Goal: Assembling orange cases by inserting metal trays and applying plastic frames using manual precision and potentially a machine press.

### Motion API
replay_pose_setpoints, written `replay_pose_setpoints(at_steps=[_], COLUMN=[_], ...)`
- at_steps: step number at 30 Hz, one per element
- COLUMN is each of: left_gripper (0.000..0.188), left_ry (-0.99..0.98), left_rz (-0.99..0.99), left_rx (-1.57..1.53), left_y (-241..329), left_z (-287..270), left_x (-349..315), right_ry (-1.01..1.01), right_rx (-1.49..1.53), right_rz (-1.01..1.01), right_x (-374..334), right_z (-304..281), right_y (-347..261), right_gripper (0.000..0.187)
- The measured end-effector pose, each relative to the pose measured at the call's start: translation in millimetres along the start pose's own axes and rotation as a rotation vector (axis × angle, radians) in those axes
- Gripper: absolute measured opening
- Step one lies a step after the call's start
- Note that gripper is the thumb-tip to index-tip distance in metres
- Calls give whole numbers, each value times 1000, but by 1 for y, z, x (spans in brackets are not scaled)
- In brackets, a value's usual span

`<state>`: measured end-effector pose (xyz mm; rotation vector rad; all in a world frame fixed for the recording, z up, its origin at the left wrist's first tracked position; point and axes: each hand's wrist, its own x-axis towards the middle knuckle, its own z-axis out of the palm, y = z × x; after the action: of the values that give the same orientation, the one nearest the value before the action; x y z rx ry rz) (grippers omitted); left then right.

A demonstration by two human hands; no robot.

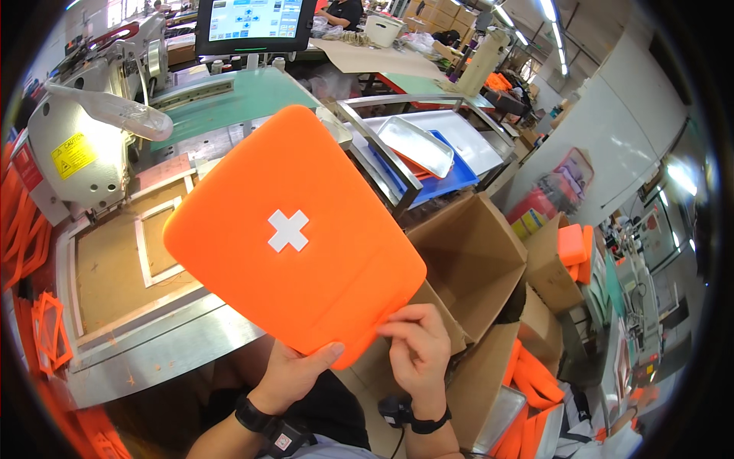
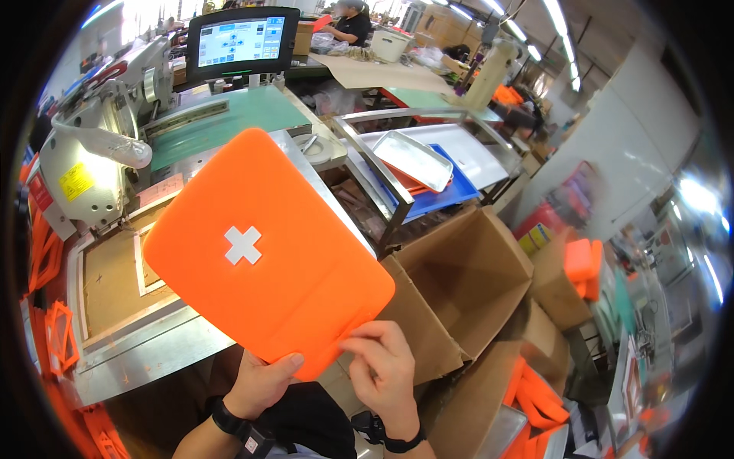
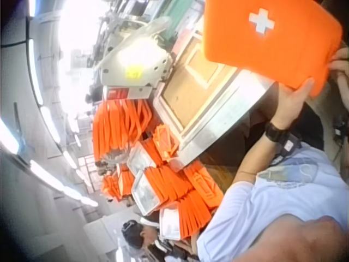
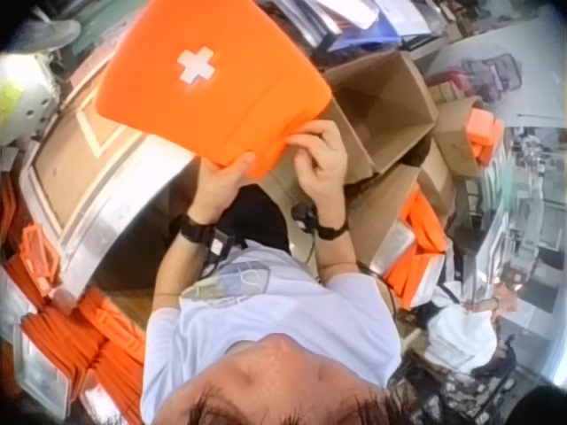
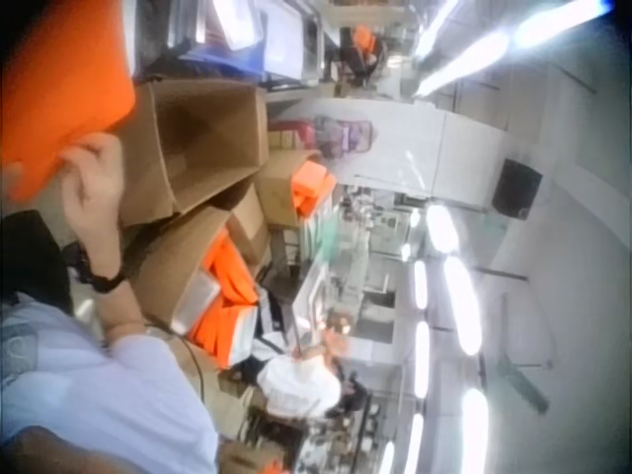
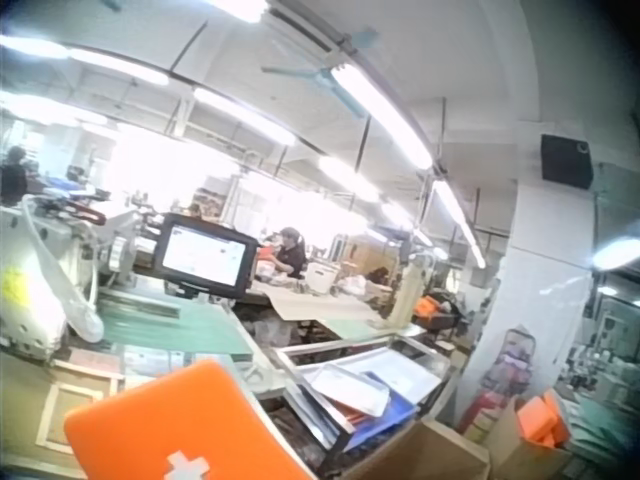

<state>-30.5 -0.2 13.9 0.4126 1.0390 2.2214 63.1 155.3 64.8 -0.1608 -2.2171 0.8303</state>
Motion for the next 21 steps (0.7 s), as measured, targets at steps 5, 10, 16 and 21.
replay_pose_setpoints(at_steps=[5, 10, 16, 21], left_gripper=[34, 34, 35, 37], left_ry=[6, 19, 9, 6], left_rz=[-21, -34, -26, -35], left_rx=[-67, -70, -35, -40], left_y=[-2, 0, -3, -3], left_z=[0, 1, -2, -2], left_x=[0, 0, -1, -1], right_ry=[43, -21, -43, 27], right_rx=[-140, -214, -233, -111], right_rz=[89, -78, -90, 80], right_x=[-4, -9, -8, -10], right_z=[3, 7, 5, 11], right_y=[-6, -9, -7, -12], right_gripper=[34, 33, 31, 31])
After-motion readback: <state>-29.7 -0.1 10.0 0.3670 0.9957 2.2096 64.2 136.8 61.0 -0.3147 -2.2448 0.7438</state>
